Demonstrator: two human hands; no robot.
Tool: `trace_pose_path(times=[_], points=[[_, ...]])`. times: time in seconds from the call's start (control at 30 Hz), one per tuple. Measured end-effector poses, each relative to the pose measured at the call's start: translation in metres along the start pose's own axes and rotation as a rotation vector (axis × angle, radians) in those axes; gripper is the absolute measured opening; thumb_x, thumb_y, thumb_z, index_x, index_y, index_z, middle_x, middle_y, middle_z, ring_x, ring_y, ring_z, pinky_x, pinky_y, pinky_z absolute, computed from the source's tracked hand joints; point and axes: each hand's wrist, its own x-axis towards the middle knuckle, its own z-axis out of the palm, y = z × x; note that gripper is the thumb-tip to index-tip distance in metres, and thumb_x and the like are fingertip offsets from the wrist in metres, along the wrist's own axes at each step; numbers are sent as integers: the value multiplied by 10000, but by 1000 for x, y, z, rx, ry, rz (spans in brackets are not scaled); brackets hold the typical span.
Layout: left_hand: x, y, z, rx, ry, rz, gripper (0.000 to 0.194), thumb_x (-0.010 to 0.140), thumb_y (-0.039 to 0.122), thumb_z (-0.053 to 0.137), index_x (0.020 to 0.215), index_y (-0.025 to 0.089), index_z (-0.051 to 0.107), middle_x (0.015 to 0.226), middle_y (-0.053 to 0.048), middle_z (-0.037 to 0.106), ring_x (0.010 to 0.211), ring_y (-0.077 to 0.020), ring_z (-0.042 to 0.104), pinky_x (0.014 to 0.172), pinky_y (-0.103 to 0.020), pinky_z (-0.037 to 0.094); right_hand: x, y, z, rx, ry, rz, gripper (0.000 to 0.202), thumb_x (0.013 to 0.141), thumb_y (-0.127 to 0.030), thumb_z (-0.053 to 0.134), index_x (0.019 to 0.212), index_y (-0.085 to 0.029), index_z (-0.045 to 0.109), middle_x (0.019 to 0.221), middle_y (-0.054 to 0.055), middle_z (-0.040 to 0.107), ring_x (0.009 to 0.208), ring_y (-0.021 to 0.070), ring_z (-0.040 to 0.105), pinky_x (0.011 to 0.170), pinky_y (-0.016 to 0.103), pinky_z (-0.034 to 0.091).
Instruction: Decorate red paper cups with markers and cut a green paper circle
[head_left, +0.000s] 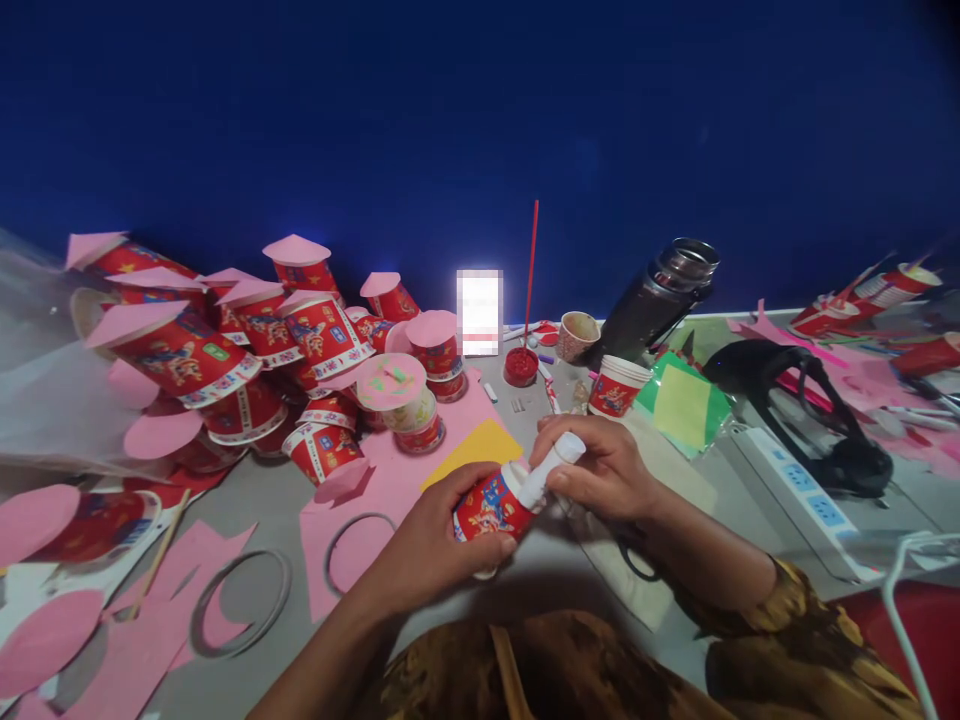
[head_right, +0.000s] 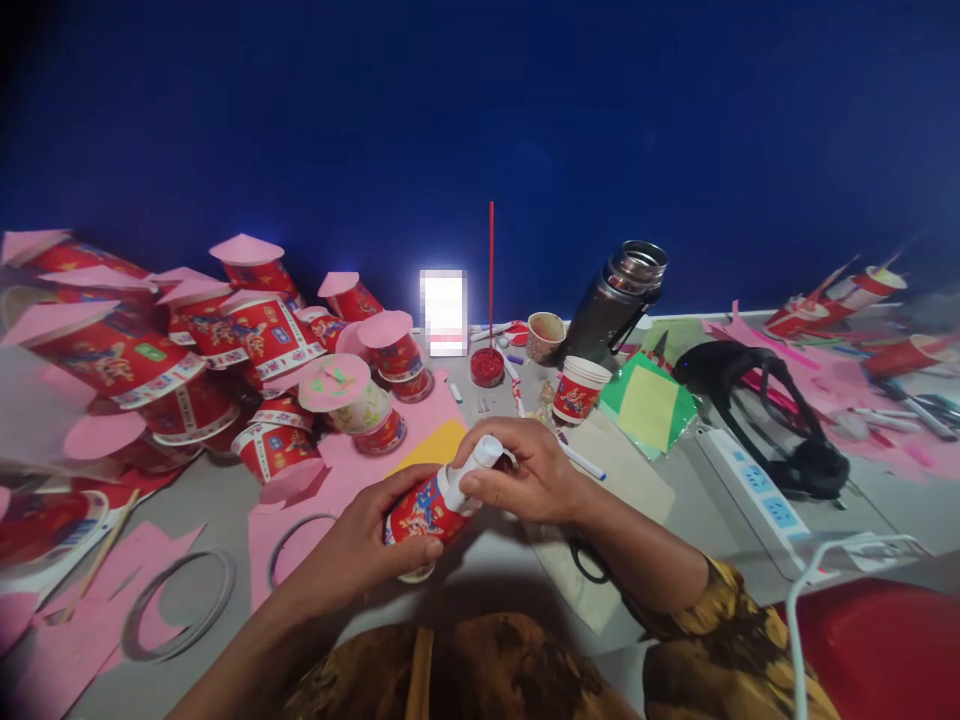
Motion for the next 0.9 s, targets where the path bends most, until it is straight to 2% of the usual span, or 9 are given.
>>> trace_pose_path(times=[0.13,0.23,0.37,0.5,0.6,0.77,0.9], points=[[-1,-7,1,133,-73,113,656,731,392,890,1344,239,712,1291,-77,758,1131,-321,708,1030,-432,545,3,3,1,-17,28,-116,369,1031,-551,650,949,-210,766,781,33,742,642,161,628,631,277,509],[-2,-14,-1,189,-91,206,623,792,356,859,1382,284,674,1326,-55,735,1162,-287,704,1027,-408,550,7,6,2,-5,74,-113,332,1038,-509,662,938,-203,743,782,27,746,653,154,654,618,260,502],[-1,-17,-1,295,-6,340,649,753,232,863,1367,284,660,1285,-52,744,1138,-269,720,982,-379,576,10,8,1,61,113,-8,341,1031,-516,676,917,-198,725,747,14,734,621,142,654,591,244,488],[1,-19,2,387,33,459,643,752,186,859,1353,264,643,1237,-63,752,1099,-256,730,938,-365,600,8,8,1,104,102,35,348,1008,-531,700,916,-196,734,772,21,732,637,143,642,593,245,476],[1,-23,4,453,57,536,640,779,171,838,1371,266,618,1221,-63,747,1078,-243,732,918,-354,611,7,7,1,91,49,79,289,981,-477,725,919,-195,740,754,8,710,617,136,590,576,246,439],[-1,-28,8,574,158,728,603,864,189,777,1431,248,578,1192,-87,725,1063,-243,723,901,-352,619,10,9,-1,157,25,272,209,951,-380,723,843,-203,698,686,-32,639,595,122,541,566,235,389],[-2,-31,10,618,276,833,565,906,227,758,1443,208,581,1187,-113,700,1067,-251,709,912,-361,616,14,12,0,289,90,328,252,914,-404,739,785,-204,656,669,-47,576,596,115,496,581,240,389]])
